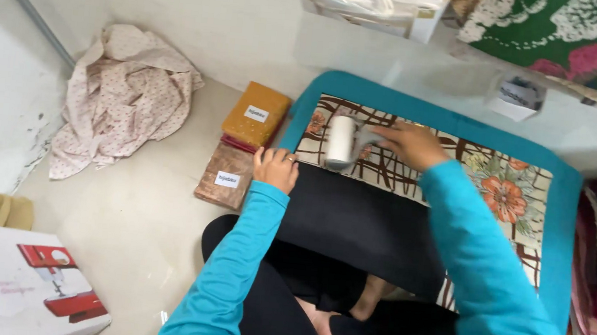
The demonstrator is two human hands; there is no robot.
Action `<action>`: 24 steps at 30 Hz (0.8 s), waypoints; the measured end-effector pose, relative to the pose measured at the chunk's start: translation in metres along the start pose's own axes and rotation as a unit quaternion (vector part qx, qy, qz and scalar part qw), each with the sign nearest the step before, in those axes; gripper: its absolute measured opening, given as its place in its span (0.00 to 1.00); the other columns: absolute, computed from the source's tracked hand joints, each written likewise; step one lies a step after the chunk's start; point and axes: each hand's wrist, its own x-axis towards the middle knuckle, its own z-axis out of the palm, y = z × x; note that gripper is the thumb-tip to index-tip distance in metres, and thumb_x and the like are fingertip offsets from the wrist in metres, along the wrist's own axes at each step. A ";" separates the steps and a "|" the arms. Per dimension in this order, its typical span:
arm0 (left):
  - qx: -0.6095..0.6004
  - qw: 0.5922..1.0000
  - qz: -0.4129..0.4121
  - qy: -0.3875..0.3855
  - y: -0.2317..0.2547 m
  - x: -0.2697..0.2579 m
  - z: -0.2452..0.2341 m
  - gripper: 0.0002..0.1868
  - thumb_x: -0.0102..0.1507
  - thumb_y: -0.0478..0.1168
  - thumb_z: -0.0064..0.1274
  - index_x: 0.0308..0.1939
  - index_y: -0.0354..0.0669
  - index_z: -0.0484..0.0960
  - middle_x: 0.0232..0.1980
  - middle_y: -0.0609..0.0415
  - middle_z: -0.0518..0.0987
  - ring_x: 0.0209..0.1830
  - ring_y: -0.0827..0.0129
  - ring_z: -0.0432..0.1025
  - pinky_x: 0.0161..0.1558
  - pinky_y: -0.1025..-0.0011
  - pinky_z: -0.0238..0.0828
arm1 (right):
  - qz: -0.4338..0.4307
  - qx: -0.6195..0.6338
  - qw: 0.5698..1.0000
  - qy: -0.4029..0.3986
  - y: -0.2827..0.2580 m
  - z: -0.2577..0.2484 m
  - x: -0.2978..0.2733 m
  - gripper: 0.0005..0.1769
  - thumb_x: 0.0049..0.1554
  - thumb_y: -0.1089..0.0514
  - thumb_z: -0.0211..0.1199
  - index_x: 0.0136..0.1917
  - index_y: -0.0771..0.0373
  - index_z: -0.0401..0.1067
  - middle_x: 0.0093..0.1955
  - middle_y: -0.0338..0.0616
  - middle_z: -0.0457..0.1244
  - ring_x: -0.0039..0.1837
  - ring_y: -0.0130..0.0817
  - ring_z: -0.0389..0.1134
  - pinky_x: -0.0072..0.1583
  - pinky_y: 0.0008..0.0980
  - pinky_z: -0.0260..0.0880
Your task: Unfolding a patterned cloth, cleaning it with a lint roller, and then folding it neatly.
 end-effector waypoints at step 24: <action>-0.049 0.972 -0.068 -0.218 0.103 0.080 0.047 0.39 0.70 0.66 0.28 0.78 0.46 0.57 0.82 0.47 0.52 0.84 0.56 0.39 0.79 0.47 0.27 | 0.164 0.002 0.986 -0.034 0.108 -0.020 -0.129 0.26 0.64 0.48 0.57 0.75 0.39 0.67 0.55 0.54 0.69 0.53 0.56 0.70 0.57 0.52 0.69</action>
